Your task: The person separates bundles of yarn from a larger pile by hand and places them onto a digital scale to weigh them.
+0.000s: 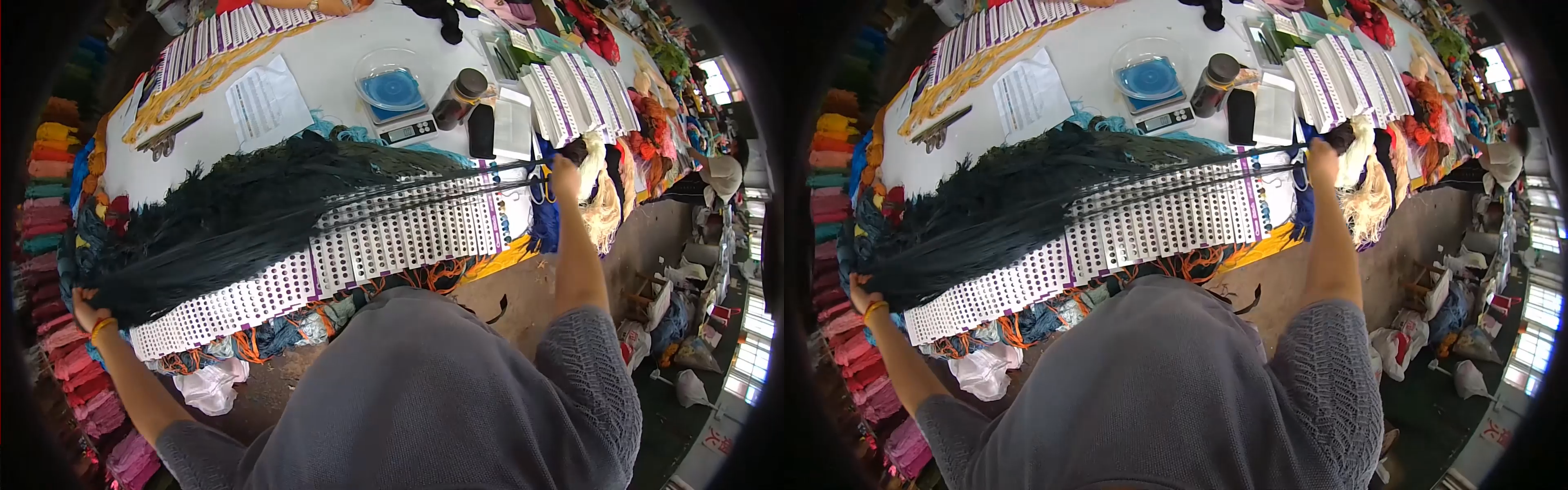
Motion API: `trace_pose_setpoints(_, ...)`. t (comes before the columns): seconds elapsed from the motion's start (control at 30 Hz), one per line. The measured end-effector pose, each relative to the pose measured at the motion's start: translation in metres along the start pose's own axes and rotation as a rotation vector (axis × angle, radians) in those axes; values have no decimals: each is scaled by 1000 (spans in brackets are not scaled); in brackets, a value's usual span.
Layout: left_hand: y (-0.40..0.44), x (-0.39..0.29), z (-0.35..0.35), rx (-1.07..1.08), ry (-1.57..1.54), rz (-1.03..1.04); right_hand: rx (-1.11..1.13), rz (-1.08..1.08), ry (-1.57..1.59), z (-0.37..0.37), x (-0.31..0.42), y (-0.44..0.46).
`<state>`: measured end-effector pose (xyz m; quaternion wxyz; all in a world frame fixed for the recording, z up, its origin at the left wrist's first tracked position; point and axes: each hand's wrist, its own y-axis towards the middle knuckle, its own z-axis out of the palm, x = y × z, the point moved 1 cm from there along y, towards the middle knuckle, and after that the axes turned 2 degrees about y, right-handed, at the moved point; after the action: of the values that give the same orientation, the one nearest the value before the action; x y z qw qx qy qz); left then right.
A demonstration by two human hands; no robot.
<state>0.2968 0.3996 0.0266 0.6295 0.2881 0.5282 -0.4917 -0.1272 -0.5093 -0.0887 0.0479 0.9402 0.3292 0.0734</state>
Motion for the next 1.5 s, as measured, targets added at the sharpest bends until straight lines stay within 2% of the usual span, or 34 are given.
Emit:
trace_pose_setpoints(0.03,11,-21,-11,-64,183,23,-35,28,-107,13,-44,20)
trace_pose_setpoints(0.07,32,-40,-33,32,190,-10,-15,163,-56,-14,-50,19)
trace_pose_setpoints(0.1,25,-54,-28,-219,423,127,-69,137,-114,-3,-94,37)
trace_pose_setpoints(0.13,-6,-71,-3,-347,587,45,-120,175,-105,-48,-63,21)
trace_pose_setpoints(0.17,-5,-68,5,-278,305,215,-211,266,32,-49,-79,30)
trace_pose_setpoints(0.23,-44,-61,46,-122,230,131,-6,183,231,-51,-99,53)
trace_pose_setpoints(0.27,-60,-51,60,164,125,-14,-24,95,394,-68,-70,44)
trace_pose_setpoints(0.3,-103,-30,99,253,37,-77,109,150,506,-91,-36,39)
trace_pose_setpoints(0.33,-128,-8,118,539,34,-150,242,205,616,-115,-3,34)
trace_pose_setpoints(0.37,-177,15,157,489,14,-191,246,165,713,-136,28,27)
trace_pose_setpoints(0.47,-247,78,202,739,-26,-366,277,65,1005,-191,92,25)
trace_pose_setpoints(0.53,-270,118,214,841,-102,-492,157,-57,1163,-230,134,29)
trace_pose_setpoints(0.6,-289,144,227,931,-150,-554,158,-201,1323,-262,160,46)
trace_pose_setpoints(0.67,-305,164,235,911,-121,-630,73,-244,1418,-288,179,71)
trace_pose_setpoints(0.7,-315,167,242,914,-78,-630,167,-355,1411,-304,171,103)
trace_pose_setpoints(0.73,-322,170,247,951,-16,-587,-186,-252,1247,-318,230,53)
trace_pose_setpoints(0.83,-335,168,261,1133,136,-398,-217,-251,1423,-335,263,67)
trace_pose_setpoints(0.93,-341,165,263,1187,161,-378,-395,-403,1432,-348,288,77)
trace_pose_setpoints(1.03,-346,156,262,1245,176,-332,-273,-515,1538,-361,296,108)
trace_pose_setpoints(1.07,-348,155,259,1247,154,-361,-358,-524,1475,-360,300,118)
trace_pose_setpoints(1.13,-349,153,257,1299,135,-281,-431,-486,1280,-346,317,118)
trace_pose_setpoints(1.17,-350,150,256,1310,125,-267,-455,-558,1157,-334,319,120)
trace_pose_setpoints(1.2,-352,146,257,1306,126,-266,-455,-538,1094,-319,327,137)
trace_pose_setpoints(1.27,-356,138,260,1278,-76,-309,-381,-523,973,-265,325,158)
trace_pose_setpoints(1.3,-357,136,261,1225,-154,-304,-493,-728,551,-231,321,167)
trace_pose_setpoints(1.33,-357,139,260,1154,-249,-404,-629,-903,416,-186,325,174)
trace_pose_setpoints(1.37,-358,142,258,1078,-342,-499,-384,-735,181,-148,329,156)
trace_pose_setpoints(1.4,-358,148,255,960,-381,-610,-352,-833,193,-62,317,174)
trace_pose_setpoints(1.43,-357,155,252,873,-404,-690,-371,-747,77,-8,312,159)
trace_pose_setpoints(1.5,-355,168,246,774,-422,-798,-33,-706,-138,38,304,102)
